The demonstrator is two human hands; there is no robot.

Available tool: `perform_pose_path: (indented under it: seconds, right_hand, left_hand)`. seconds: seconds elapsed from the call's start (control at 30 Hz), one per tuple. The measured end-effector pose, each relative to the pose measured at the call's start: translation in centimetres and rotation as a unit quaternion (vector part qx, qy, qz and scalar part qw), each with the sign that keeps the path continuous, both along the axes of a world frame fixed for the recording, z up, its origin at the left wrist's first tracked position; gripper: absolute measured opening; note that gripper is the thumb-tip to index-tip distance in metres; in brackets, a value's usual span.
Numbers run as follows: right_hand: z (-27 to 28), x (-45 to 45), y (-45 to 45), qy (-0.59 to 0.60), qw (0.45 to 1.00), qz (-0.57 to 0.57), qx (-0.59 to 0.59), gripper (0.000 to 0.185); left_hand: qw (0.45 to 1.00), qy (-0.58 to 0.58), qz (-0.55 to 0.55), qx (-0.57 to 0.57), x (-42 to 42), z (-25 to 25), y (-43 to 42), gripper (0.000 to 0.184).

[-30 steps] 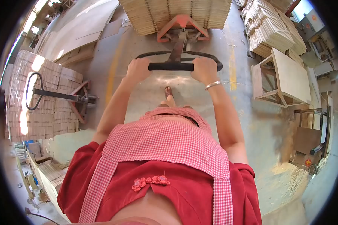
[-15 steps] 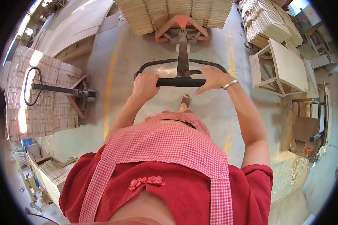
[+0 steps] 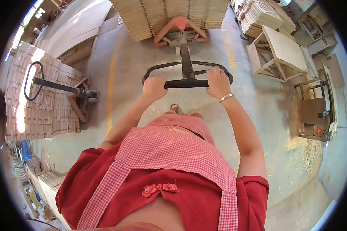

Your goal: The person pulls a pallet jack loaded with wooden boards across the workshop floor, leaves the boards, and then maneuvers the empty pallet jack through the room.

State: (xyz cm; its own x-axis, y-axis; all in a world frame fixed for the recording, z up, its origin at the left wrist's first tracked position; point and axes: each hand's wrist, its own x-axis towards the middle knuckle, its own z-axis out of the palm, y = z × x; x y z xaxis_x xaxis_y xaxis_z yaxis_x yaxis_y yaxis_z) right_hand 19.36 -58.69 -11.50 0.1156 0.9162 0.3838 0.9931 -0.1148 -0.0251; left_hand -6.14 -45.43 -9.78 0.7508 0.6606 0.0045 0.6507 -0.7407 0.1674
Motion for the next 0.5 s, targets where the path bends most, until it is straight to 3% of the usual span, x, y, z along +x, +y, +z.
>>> perform_pose_path:
  seconds: [0.03, 0.1, 0.33, 0.43, 0.5]
  right_hand:
    - [0.0, -0.7, -0.9, -0.003, 1.000, -0.002, 0.005, 0.032]
    - [-1.0, -3.2, -3.4, 0.084, 0.970, 0.004, -0.230, 0.026]
    - [-2.6, -5.8, -8.2, 0.105, 0.976, 0.001, -0.190, 0.015]
    - [-1.8, -5.9, -7.3, 0.095, 0.979, 0.009, -0.179, 0.029]
    - [-5.1, -4.6, -9.0, 0.108, 0.981, 0.034, -0.160, 0.037]
  left_hand:
    - [1.000, 0.000, 0.002, 0.004, -0.4, 0.4, -0.3, 0.014]
    - [1.000, 0.009, 0.018, 0.007, -3.1, -1.0, -3.0, 0.014]
    - [0.997, 0.056, 0.041, 0.030, -5.5, -1.8, -8.5, 0.015]
    - [0.992, 0.094, 0.086, -0.004, -5.4, -1.4, -8.1, 0.016]
    - [0.997, 0.067, 0.047, 0.016, -5.6, -2.8, -9.9, 0.016]
